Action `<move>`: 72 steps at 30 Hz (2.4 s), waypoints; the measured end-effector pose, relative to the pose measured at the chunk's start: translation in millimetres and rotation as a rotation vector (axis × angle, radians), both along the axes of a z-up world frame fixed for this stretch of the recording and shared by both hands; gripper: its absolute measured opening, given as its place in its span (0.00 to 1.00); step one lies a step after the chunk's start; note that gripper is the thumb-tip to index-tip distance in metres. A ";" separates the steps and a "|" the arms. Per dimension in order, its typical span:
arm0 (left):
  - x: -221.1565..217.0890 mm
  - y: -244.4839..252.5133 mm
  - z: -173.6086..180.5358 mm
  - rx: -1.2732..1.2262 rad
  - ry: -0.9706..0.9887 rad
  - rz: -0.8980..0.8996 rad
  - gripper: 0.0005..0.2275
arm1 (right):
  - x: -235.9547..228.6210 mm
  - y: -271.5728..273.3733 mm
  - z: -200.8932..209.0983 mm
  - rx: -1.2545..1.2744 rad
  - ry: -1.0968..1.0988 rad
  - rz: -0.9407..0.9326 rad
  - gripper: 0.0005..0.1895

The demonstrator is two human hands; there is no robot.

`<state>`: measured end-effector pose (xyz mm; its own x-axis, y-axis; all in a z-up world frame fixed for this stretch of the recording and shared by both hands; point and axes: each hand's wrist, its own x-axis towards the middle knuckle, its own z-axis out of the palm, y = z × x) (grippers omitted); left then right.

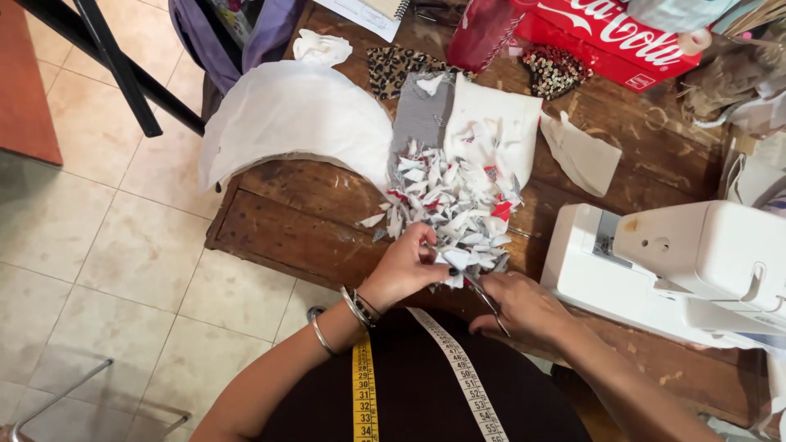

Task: Stuffing a white fabric casing with fabric scraps and trimming with scissors

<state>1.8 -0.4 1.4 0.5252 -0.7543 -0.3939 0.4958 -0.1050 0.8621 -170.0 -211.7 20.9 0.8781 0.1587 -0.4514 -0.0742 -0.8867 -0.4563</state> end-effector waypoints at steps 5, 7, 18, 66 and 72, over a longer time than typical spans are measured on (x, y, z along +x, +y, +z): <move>8.9 5.0 3.2 -0.003 -0.012 0.055 0.22 | -8.1 5.6 1.9 0.099 -0.075 -0.136 0.24; 9.1 5.9 14.6 -0.029 -0.016 0.052 0.20 | -8.2 -1.5 -2.9 0.137 -0.054 -0.138 0.24; -12.9 -10.1 -4.8 -0.092 0.146 0.211 0.18 | 10.3 20.3 25.0 0.163 0.004 -0.120 0.31; 18.2 -30.9 32.5 0.099 -0.295 0.102 0.08 | -29.5 3.2 -17.8 0.458 -0.100 -0.267 0.24; 88.1 -91.7 57.1 0.234 -0.864 -0.176 0.08 | -62.9 -4.2 -11.8 0.327 -0.138 -0.513 0.34</move>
<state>90.0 -92.2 58.5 0.5935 -0.8018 -0.0701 -0.3523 -0.3370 0.8731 -232.9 -215.9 9.1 0.9261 -0.1876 -0.3273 -0.3743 -0.5666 -0.7341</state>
